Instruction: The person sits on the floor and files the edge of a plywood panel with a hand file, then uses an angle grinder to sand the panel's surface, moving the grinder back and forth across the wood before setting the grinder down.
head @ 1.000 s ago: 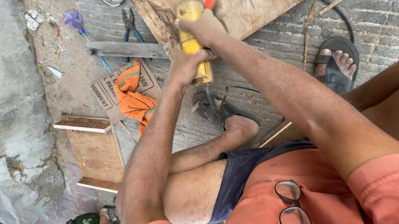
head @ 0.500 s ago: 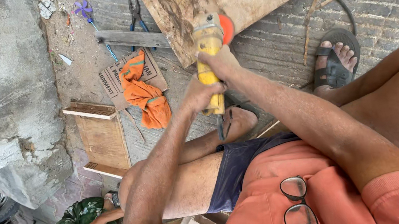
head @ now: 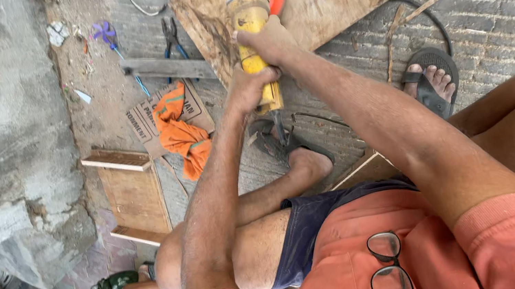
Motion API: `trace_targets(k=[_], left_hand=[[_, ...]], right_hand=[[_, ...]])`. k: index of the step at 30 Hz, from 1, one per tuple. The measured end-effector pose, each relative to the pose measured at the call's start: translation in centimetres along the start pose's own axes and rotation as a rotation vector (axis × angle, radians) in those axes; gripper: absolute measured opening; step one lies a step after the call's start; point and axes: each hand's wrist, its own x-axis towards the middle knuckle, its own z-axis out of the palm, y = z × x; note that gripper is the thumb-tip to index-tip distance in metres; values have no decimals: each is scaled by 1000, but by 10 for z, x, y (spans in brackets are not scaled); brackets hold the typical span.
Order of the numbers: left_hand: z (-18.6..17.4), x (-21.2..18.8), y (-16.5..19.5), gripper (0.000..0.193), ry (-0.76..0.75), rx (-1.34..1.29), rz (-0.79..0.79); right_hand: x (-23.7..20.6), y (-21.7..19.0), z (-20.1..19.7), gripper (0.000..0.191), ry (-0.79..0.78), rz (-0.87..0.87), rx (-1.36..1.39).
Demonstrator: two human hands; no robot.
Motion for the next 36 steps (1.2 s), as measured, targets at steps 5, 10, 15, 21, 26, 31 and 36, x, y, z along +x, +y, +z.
trace_targets(k=[5, 10, 15, 21, 26, 31, 36], left_hand=[[4, -4, -2, 30, 6, 79, -202], [2, -46, -13, 35, -41, 71, -260], [23, -79, -27, 35, -61, 175, -238], [38, -129, -39, 36, -101, 55, -284], [18, -93, -32, 37, -9, 68, -151], [2, -8, -11, 33, 8, 25, -129], [7, -7, -8, 34, 66, 140, -316]], right_hand=[[-12, 9, -1, 73, -63, 121, 221], [-45, 23, 15, 68, -70, 180, 334], [-86, 53, 11, 59, -60, 59, 301], [-135, 76, 8, 57, -66, 162, 211], [-90, 59, 19, 71, -16, -26, 51], [-5, 14, 6, 72, -59, 76, 127], [-11, 12, -1, 62, -102, 119, 293]])
